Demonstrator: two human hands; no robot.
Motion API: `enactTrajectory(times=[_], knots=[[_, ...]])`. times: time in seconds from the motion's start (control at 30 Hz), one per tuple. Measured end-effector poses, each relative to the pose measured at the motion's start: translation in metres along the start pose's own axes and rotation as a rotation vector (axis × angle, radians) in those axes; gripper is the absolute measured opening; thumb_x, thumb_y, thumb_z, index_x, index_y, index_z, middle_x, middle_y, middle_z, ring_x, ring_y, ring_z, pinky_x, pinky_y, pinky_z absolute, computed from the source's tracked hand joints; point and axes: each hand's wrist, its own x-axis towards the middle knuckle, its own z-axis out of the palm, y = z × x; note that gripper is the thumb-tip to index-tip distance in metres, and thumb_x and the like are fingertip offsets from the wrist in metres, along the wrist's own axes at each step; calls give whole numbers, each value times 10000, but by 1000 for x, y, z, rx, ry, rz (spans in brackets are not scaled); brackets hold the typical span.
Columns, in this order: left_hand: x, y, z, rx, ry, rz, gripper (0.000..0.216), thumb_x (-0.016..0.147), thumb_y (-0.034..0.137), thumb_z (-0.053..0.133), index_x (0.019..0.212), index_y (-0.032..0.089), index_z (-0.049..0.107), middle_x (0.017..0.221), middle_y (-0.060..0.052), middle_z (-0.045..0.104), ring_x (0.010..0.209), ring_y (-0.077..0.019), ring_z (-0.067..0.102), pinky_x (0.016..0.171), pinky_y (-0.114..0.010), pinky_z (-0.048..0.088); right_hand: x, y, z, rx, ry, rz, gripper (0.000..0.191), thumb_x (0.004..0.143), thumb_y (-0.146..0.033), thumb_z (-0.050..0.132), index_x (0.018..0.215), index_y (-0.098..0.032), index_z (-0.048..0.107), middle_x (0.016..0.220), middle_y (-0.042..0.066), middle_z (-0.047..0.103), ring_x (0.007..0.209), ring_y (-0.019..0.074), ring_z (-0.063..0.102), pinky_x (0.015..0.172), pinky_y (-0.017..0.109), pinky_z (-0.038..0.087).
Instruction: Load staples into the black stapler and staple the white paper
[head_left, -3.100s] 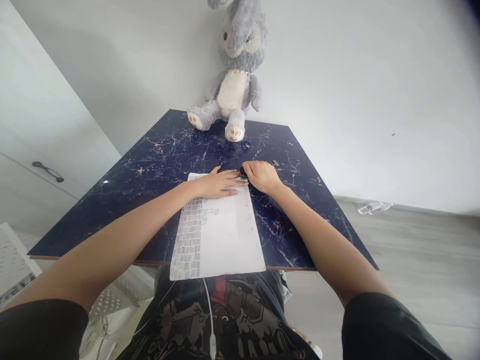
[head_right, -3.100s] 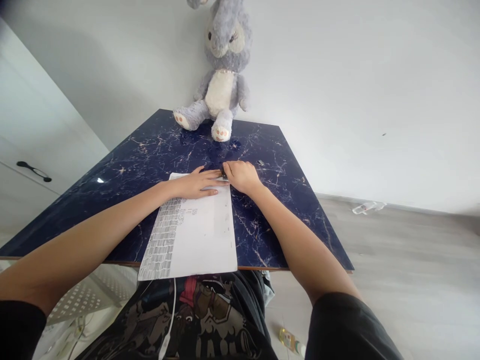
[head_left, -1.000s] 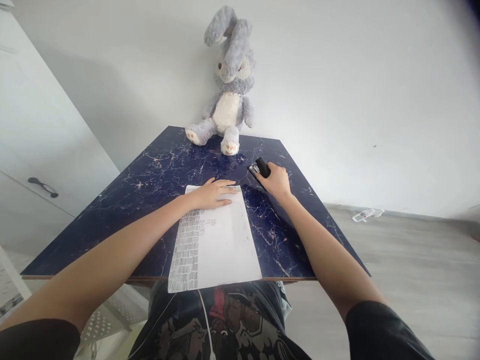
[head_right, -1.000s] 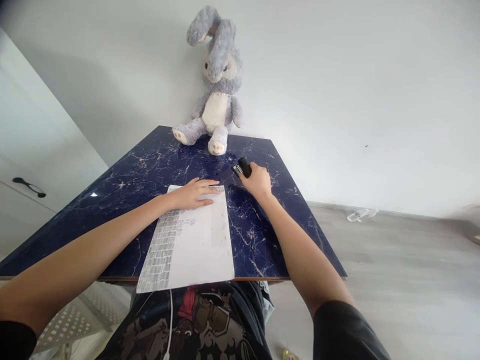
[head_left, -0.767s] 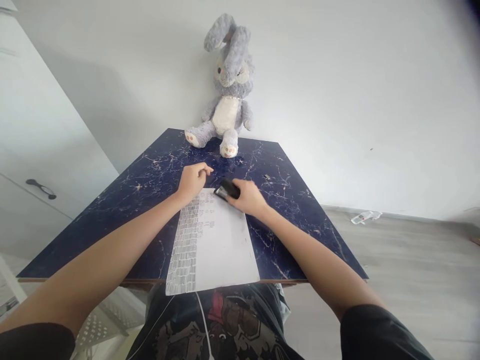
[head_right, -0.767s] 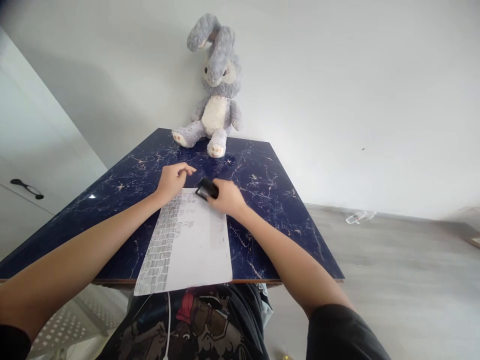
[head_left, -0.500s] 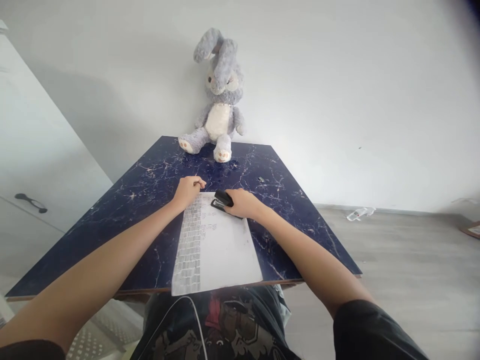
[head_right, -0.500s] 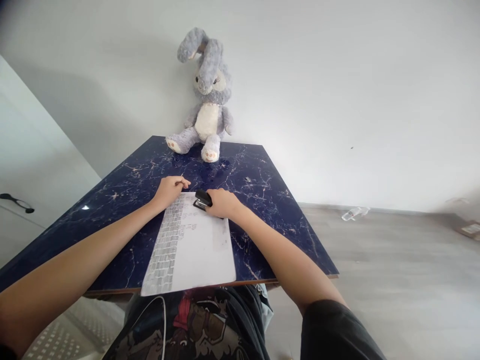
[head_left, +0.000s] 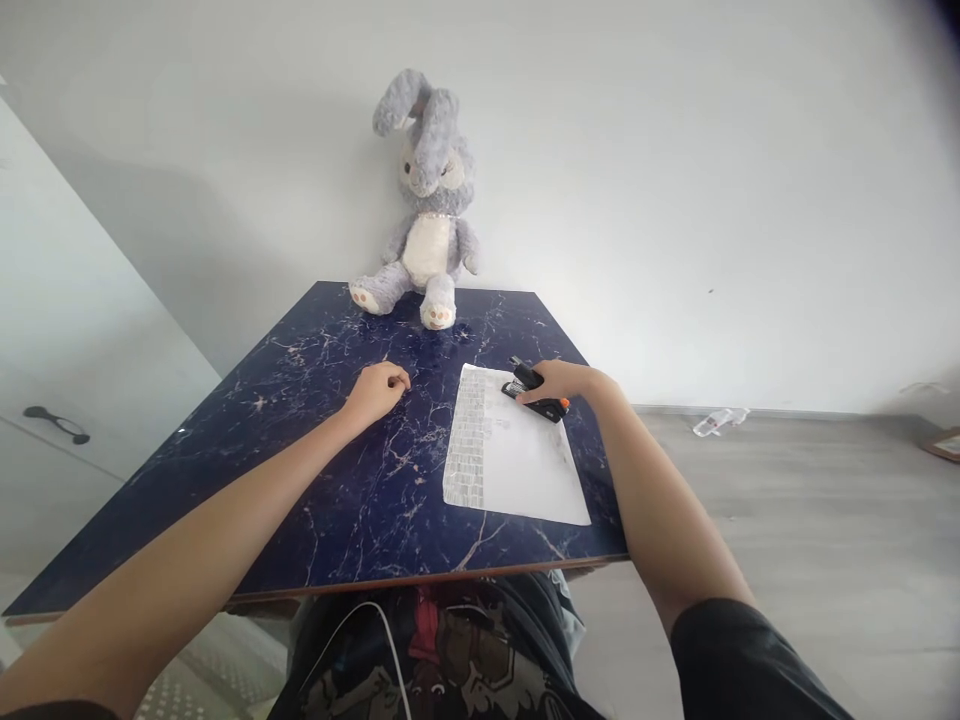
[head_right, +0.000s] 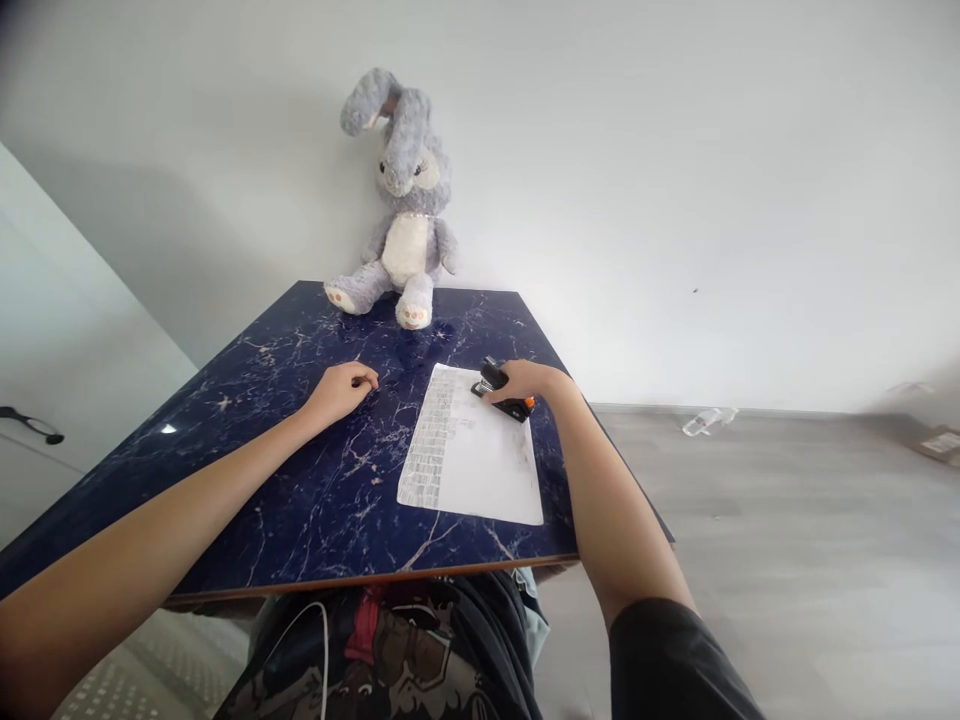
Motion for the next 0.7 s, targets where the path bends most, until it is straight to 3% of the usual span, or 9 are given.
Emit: enactTrajectory(times=[0.07, 0.13, 0.2, 0.23, 0.33, 0.43, 0.6, 0.7], knots=[[1, -1, 0, -2, -5, 3, 240, 778, 153, 524, 706, 231, 739, 955, -41, 774, 909, -236, 718, 955, -369, 536, 4, 12, 0, 160, 89, -169, 476, 848, -635, 670, 1046, -203, 693, 994, 118, 716, 893, 279, 671, 748, 372, 530], [1, -1, 0, -17, 6, 12, 242, 772, 153, 522, 697, 233, 737, 936, -42, 770, 899, -239, 713, 955, -380, 533, 11, 24, 5, 290, 340, -286, 479, 961, -608, 504, 1124, -193, 678, 1105, 130, 714, 1003, 270, 667, 860, 390, 541], [0, 0, 0, -38, 31, 21, 243, 765, 148, 522, 683, 235, 734, 924, -45, 765, 881, -240, 708, 938, -385, 535, 23, 34, 13, 289, 556, -347, 456, 992, -538, 467, 1185, -179, 670, 1222, 150, 693, 1131, 274, 649, 991, 429, 516], [-1, 1, 0, -48, 42, 22, 244, 762, 143, 522, 680, 235, 733, 923, -46, 762, 867, -239, 704, 923, -384, 537, 30, 39, 19, 241, 578, -374, 445, 988, -506, 491, 1236, -179, 663, 1316, 157, 662, 1224, 280, 618, 1068, 445, 479], [-1, 5, -2, -61, 65, 6, 253, 753, 121, 517, 672, 232, 729, 921, -45, 755, 817, -226, 687, 883, -370, 538, 51, 44, 36, 80, 380, -431, 515, 998, -450, 522, 1458, -219, 562, 1599, 124, 453, 1502, 285, 394, 1269, 476, 255], [4, 3, -13, -90, 97, 3, 276, 745, 94, 494, 653, 222, 721, 928, -44, 749, 799, -208, 674, 876, -347, 533, 69, 35, 50, 9, 247, -409, 581, 1041, -465, 462, 1575, -235, 444, 1687, 100, 298, 1589, 299, 199, 1305, 540, 51], [13, -33, -49, -163, 311, -61, 288, 694, 79, 464, 653, 203, 720, 945, -50, 730, 766, -181, 653, 852, -311, 523, 98, -10, 60, -140, 209, -352, 623, 1077, -449, 384, 1631, -167, 341, 1714, 143, 189, 1607, 277, 99, 1310, 470, 35], [12, -61, -60, -250, 524, -306, 278, 640, 69, 472, 619, 199, 717, 783, -36, 693, 735, -182, 633, 846, -309, 499, 119, -55, 68, -194, 198, -380, 630, 1082, -417, 371, 1640, -133, 305, 1715, 167, 159, 1607, 282, 94, 1306, 476, 57]])
